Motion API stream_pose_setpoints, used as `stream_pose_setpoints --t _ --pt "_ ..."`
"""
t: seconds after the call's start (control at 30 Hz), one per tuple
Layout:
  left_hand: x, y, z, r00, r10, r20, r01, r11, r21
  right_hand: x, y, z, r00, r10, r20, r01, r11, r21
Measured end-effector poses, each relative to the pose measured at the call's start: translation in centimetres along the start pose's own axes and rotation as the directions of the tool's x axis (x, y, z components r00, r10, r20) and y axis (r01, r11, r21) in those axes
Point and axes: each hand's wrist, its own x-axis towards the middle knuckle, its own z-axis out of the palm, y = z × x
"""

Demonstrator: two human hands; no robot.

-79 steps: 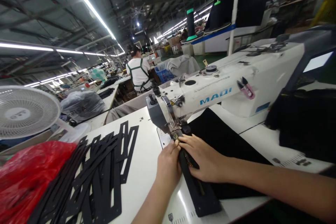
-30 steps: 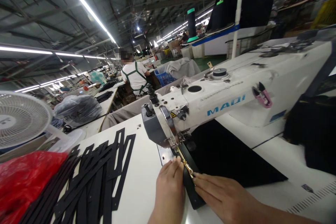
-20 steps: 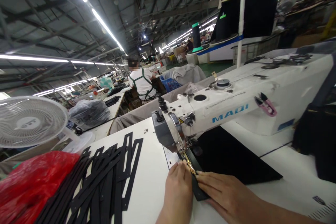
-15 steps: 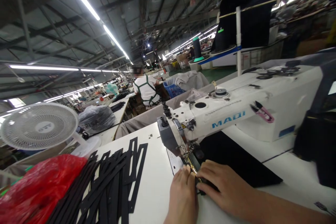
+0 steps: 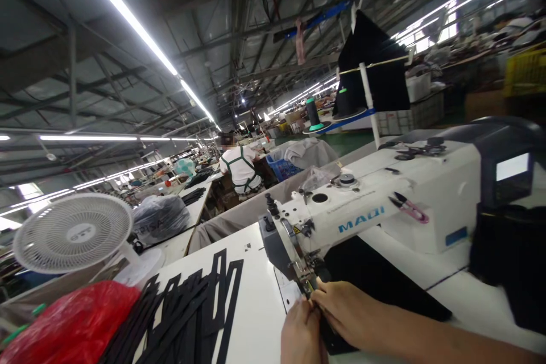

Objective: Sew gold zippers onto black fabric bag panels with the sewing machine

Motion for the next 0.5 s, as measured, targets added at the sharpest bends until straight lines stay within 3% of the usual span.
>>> stream_pose_setpoints --t 0.1,0.17,0.37,0.5 --pt "-0.4 0.1 1.3 0.981 -0.103 -0.166 0.094 0.994 -0.058 0.6 0.4 0.7 0.998 -0.011 -0.061 0.005 0.995 -0.095" --pt "-0.4 0.4 1.5 0.970 -0.130 -0.205 0.112 0.989 -0.099 0.9 0.5 0.9 0.991 0.054 -0.123 -0.063 0.996 -0.067" --pt "0.6 2.0 -1.2 0.988 -0.151 0.022 0.152 0.988 -0.038 1.4 1.0 0.8 0.945 0.291 -0.150 -0.292 0.956 0.022" --pt "1.9 3.2 -3.1 0.964 -0.148 0.220 0.139 0.989 0.057 2.2 1.4 1.3 0.904 0.414 -0.110 -0.412 0.910 0.039"
